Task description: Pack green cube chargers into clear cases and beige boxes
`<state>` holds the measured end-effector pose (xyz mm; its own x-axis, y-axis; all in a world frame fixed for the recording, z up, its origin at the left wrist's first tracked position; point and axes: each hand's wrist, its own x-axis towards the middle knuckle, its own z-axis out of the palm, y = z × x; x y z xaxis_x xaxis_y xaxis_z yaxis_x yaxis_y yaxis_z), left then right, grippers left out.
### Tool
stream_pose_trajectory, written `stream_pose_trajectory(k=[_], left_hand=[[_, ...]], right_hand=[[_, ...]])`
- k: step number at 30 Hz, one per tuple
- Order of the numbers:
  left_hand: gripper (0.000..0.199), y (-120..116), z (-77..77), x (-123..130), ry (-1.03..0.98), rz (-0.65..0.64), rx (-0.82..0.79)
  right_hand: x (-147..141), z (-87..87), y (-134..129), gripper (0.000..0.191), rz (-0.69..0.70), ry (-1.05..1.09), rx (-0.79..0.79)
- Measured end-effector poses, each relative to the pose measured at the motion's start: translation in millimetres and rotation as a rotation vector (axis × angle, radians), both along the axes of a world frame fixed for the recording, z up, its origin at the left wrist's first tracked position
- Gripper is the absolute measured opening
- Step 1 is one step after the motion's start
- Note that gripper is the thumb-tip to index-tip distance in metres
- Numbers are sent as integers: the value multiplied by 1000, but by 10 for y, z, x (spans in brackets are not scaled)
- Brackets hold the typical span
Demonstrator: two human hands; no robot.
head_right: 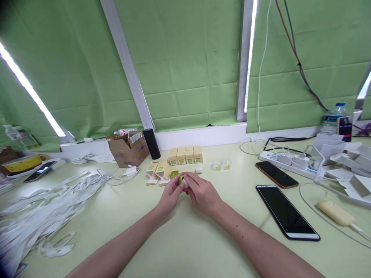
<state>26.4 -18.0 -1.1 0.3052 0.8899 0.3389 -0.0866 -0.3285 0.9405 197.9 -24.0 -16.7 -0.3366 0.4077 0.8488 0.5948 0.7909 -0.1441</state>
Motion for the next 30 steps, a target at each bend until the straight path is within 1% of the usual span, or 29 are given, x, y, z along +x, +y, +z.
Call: stream_pose_trajectory(k=[7, 10, 14, 17, 19, 23, 30], left_hand=[[42, -42, 24, 53, 111, 156, 23], [43, -37, 5, 61, 60, 143, 20], [48, -17, 3, 54, -4, 123, -46], [43, -4, 24, 50, -4, 93, -54], [41, 0, 34, 55, -8, 80, -51], [40, -14, 23, 84, -23, 105, -45], [38, -50, 1, 112, -1, 168, 48]], right_hand=[[-46, 9, -21, 53, 7, 5, -10], [-45, 23, -33, 53, 29, 30, -21], [-24, 35, -31, 49, 44, 68, -16], [-10, 53, -25, 41, 36, 61, 13], [-8, 66, -24, 40, 30, 49, 33], [-20, 81, -29, 42, 9, 10, 70], [-59, 93, -40, 42, -22, -3, 118]])
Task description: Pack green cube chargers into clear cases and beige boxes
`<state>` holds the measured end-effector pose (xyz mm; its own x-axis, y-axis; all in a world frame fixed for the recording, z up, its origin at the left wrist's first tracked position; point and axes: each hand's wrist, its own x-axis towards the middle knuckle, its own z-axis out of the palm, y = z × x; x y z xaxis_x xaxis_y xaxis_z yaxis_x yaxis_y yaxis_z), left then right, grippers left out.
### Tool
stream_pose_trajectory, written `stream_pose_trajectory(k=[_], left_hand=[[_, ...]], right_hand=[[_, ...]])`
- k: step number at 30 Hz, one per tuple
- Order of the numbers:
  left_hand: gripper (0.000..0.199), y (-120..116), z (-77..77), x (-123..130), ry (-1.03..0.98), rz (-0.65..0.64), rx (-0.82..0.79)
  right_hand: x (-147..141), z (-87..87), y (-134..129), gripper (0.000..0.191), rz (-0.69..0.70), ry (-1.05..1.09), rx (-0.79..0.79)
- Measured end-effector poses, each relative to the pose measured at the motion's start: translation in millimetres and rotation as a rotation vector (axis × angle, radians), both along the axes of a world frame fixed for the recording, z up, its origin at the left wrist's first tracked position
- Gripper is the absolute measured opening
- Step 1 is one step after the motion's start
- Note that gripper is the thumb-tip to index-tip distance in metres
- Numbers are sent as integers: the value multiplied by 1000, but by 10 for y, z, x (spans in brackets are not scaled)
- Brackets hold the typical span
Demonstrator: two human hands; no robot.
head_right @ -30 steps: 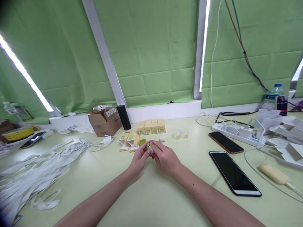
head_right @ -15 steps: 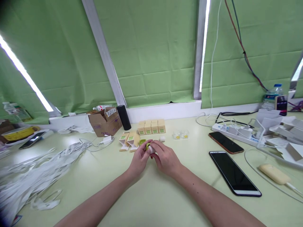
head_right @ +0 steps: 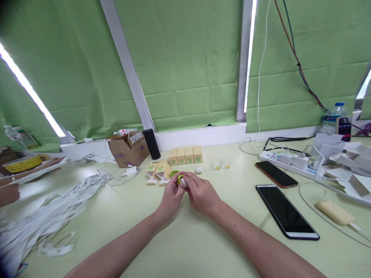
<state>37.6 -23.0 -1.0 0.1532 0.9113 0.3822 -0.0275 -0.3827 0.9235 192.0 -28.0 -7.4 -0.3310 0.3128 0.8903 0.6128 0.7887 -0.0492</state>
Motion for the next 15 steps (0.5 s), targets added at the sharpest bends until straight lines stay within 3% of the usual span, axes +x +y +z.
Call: stream_pose_trajectory(k=[10, 15], left_hand=[[40, -39, -31, 29, 3, 66, 37], [37, -28, -20, -3, -31, -1, 30]], right_hand=[[-13, -30, 4, 42, -28, -23, 28], [19, -33, 10, 42, -11, 2, 15]])
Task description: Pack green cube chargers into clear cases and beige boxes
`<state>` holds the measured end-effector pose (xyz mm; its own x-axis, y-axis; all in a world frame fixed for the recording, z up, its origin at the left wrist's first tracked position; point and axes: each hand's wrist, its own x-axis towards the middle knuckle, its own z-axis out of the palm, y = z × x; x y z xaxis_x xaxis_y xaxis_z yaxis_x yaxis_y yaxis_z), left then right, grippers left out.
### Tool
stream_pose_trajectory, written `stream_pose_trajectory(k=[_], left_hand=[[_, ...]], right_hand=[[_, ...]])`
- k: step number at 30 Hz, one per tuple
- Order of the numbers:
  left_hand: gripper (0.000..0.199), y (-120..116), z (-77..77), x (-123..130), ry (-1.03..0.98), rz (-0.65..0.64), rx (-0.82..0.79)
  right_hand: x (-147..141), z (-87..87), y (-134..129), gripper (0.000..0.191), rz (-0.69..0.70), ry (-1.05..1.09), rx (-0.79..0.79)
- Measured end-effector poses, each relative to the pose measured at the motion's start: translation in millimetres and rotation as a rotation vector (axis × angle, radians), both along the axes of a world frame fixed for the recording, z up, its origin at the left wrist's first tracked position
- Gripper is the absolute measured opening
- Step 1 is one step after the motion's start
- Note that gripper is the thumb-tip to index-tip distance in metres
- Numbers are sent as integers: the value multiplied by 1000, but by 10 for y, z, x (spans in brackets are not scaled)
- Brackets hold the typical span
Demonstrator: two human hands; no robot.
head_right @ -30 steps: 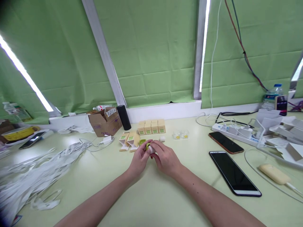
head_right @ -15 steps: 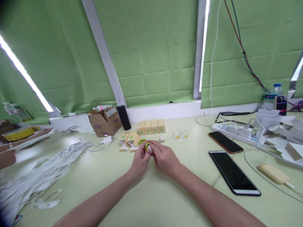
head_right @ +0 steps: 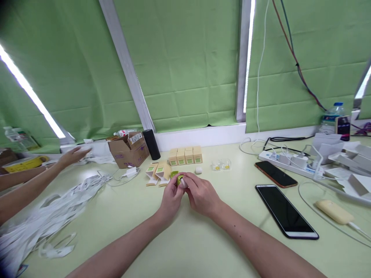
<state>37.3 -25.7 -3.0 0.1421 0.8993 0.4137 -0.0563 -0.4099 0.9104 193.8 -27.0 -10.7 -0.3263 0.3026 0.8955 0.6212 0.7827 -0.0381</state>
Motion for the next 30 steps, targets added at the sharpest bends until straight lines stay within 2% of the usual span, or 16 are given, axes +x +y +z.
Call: stream_pose_trajectory(k=[5, 7, 13, 19, 23, 30], left_hand=[[55, 38, 6, -61, -53, -186, -85], [64, 44, 2, -60, -87, -223, -102], [59, 45, 21, -35, -64, -155, -161], [61, 81, -12, -52, -114, -219, -180], [61, 98, -38, -63, -127, -227, -181], [60, 78, 1, -67, -102, -217, -179]], right_hand=[[37, -18, 15, 51, 53, 25, -108], [26, -32, 11, 58, 68, 22, -159], [-31, -58, 1, 65, 85, 45, -218], [-15, -39, 17, 62, 92, 40, -202], [-5, -40, 17, 60, 64, 30, -196], [-9, -33, 18, 56, 80, 36, -173]])
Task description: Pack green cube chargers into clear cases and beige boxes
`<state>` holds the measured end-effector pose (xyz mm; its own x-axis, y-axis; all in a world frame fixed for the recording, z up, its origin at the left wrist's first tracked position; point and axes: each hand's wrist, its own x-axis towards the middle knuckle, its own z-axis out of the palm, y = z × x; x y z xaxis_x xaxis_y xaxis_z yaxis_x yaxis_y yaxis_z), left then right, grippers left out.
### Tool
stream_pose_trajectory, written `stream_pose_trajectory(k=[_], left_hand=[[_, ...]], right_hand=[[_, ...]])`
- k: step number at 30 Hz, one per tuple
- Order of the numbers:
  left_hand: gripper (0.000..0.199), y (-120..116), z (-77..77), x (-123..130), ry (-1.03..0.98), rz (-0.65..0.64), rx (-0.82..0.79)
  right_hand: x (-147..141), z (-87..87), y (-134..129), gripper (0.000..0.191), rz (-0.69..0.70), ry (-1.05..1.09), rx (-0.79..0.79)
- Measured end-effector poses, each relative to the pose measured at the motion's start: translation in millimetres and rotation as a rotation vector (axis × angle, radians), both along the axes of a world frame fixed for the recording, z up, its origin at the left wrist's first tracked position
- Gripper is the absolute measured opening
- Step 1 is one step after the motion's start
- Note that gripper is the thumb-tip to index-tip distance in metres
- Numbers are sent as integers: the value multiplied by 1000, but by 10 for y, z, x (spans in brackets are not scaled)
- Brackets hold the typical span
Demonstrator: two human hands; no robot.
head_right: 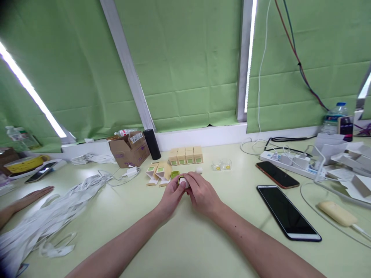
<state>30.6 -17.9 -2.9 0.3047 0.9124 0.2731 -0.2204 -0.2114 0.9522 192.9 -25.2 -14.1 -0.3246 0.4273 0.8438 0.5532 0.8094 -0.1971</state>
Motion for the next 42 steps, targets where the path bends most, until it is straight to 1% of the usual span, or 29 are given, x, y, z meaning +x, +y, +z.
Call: stream_pose_trajectory(k=[8, 12, 23, 28, 34, 37, 42], left_hand=[[57, 13, -39, 2, -21, 1, 10], [58, 17, -50, 6, -23, 2, 6], [56, 11, -50, 6, -23, 5, 17], [57, 0, -28, 11, -2, 26, 27], [66, -16, 21, -11, 19, 17, 18], [68, -16, 50, -63, 43, 25, 23], [55, 3, 96, -164, 58, 108, 107]], right_hand=[[-12, -16, 5, 55, 5, 19, -17], [-10, -39, 23, 55, 8, 23, -23], [-28, -15, 2, 55, 16, 36, -42], [-28, -5, -4, 53, 13, 47, -50], [-12, 25, -19, 46, 1, 117, -97], [-5, 16, -9, 41, 0, 194, -134], [12, -4, 24, 42, 39, 388, -272]])
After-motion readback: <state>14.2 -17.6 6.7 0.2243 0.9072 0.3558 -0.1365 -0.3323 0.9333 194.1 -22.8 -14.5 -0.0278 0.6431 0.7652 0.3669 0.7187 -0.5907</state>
